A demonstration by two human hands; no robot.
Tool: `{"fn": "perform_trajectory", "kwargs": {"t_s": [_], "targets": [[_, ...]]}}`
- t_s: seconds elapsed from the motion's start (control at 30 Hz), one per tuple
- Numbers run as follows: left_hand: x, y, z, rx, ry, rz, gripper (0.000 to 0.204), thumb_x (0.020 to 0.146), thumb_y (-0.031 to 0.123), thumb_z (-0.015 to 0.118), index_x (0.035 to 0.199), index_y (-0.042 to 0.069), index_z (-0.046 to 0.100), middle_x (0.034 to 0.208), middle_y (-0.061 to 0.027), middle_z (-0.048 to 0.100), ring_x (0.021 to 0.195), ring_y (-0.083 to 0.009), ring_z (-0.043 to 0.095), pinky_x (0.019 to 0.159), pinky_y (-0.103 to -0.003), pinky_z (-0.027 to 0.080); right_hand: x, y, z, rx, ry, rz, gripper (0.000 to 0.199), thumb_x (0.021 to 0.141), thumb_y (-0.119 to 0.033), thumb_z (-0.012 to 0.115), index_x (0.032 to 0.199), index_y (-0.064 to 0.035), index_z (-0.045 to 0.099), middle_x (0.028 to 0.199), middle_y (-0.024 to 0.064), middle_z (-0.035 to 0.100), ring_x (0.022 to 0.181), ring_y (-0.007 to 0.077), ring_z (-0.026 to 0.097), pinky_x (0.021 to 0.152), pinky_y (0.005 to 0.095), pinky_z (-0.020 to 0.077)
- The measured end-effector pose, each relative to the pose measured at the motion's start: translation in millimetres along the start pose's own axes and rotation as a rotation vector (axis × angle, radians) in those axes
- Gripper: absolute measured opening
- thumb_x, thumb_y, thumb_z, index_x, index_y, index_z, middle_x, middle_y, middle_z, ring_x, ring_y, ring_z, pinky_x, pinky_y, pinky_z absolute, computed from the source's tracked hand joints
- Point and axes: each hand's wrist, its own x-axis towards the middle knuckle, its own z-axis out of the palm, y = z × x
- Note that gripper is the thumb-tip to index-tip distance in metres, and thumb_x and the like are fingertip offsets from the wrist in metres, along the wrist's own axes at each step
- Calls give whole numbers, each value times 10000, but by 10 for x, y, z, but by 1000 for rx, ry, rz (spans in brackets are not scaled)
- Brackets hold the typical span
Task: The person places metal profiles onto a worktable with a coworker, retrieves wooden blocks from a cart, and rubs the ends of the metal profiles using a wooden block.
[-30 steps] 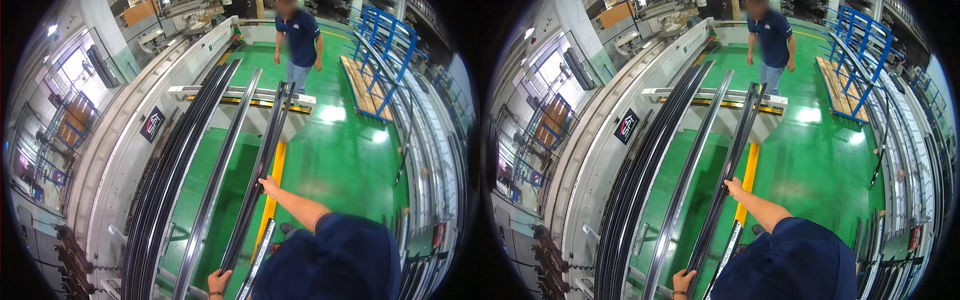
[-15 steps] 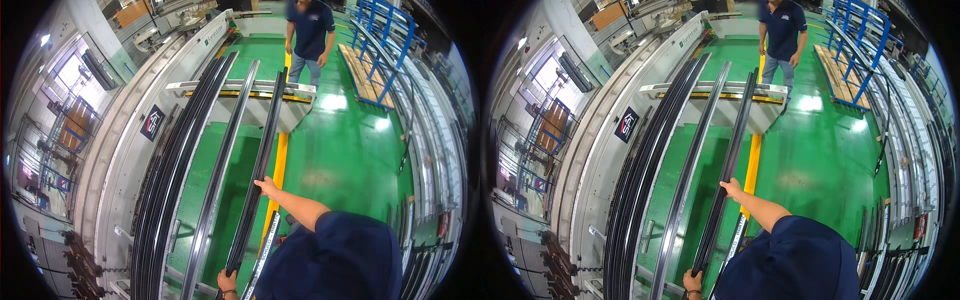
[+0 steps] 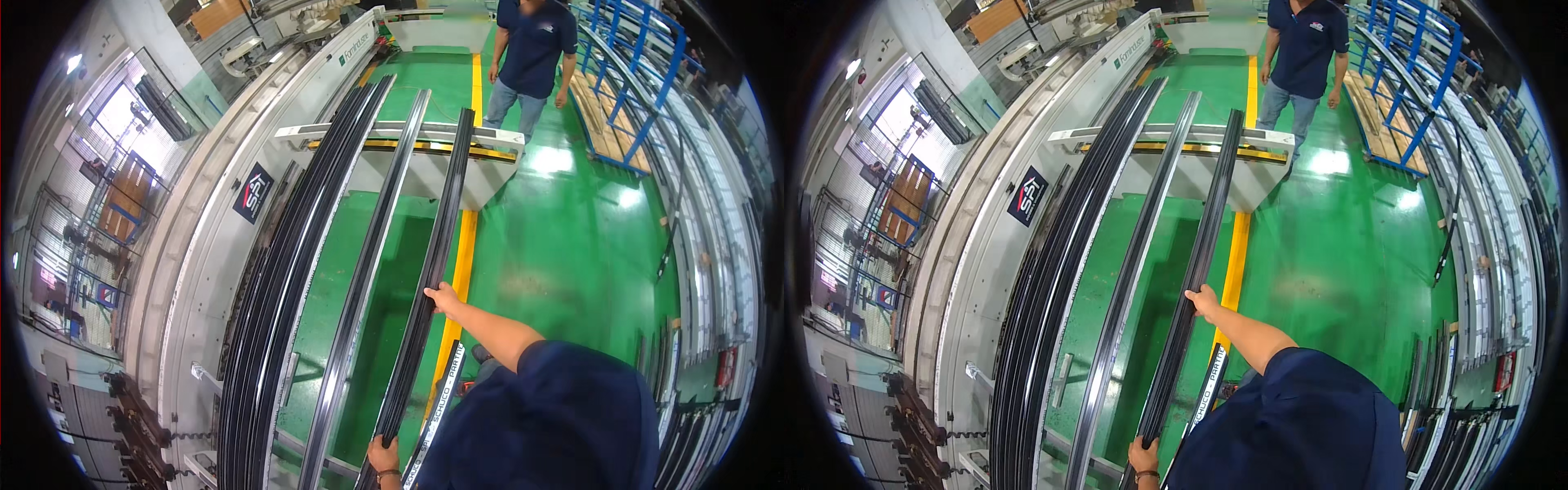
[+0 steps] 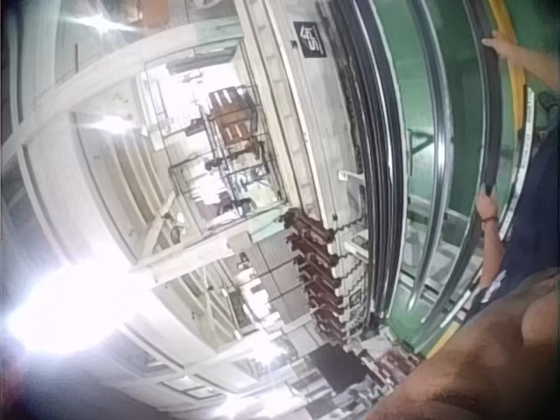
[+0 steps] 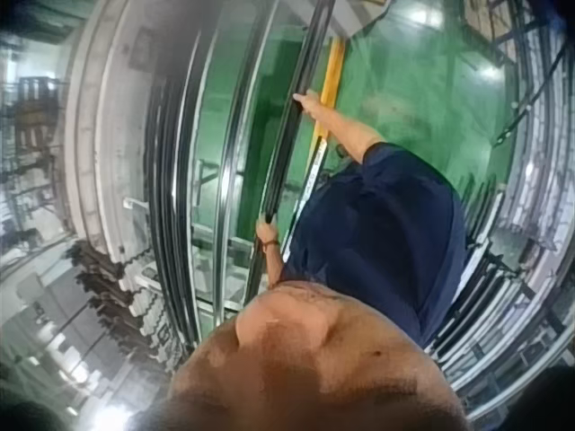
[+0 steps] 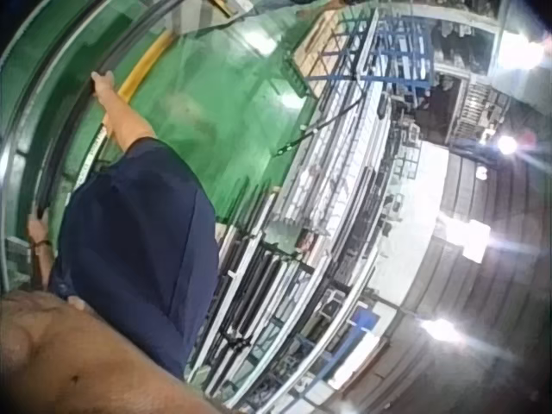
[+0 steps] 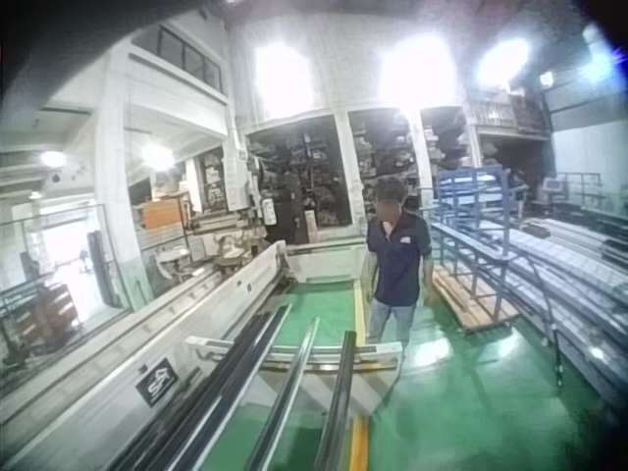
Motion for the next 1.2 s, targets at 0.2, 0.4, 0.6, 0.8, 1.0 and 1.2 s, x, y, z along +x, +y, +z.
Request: {"fn": "perform_trajectory", "kwargs": {"t_s": [0.2, 0.4, 0.6, 0.8, 1.0, 1.2], "targets": [[-17, 93, -30, -25, -78, -78, 563, 718, 343, 926, 1132, 3, 751, 1055, -250, 707, 1029, -458, 668, 914, -537, 542, 9, 36, 54, -27, -28, 36, 581, 993, -305, 733, 1400, 15, 469, 1347, 210, 602, 1146, 374, 665, 848, 553, 612], [91, 64, 98, -27, -62, -78, 564, 716, 340, 930, 1133, 4, 754, 1063, -247, 708, 1037, -452, 664, 924, -529, 540, 165, 42, 38, -31, -27, 71, 594, 1003, -293, 722, 1435, 7, 448, 1399, 214, 579, 1193, 393, 650, 894, 579, 601], [134, 78, 167, 21, -46, -100, 546, 711, 329, 935, 1121, 25, 739, 1067, -224, 695, 1053, -436, 651, 938, -513, 529, 164, -6, 15, -32, -21, 133, 616, 995, -300, 734, 1440, -1, 432, 1409, 221, 573, 1197, 397, 654, 894, 586, 603], [152, 188, 253, 63, 35, -138, 455, 668, 266, 944, 995, 100, 675, 1071, -139, 639, 1058, -390, 604, 908, -510, 492, 153, -94, -108, -255, -15, 171, 550, 1005, -369, 711, 1341, 21, 519, 1195, 249, 689, 919, 387, 748, 735, 515, 639], [95, 42, 330, 121, 74, -117, 469, 636, 234, 951, 975, 90, 660, 1109, -130, 610, 1088, -389, 575, 910, -521, 478, 54, -62, -263, -710, -15, 131, 500, 1011, -465, 656, 855, 7, 713, 779, 126, 744, 621, 243, 729, 580, 379, 621], [166, 176, 332, 21, 163, -211, 492, 621, 165, 957, 990, 68, 646, 1096, -145, 609, 1074, -396, 572, 929, -517, 473, 201, 205, -1202, -672, -85, 171, 420, 1001, -381, 671, 894, 23, 710, 776, 138, 728, 612, 260, 717, 546, 404, 605]]}}
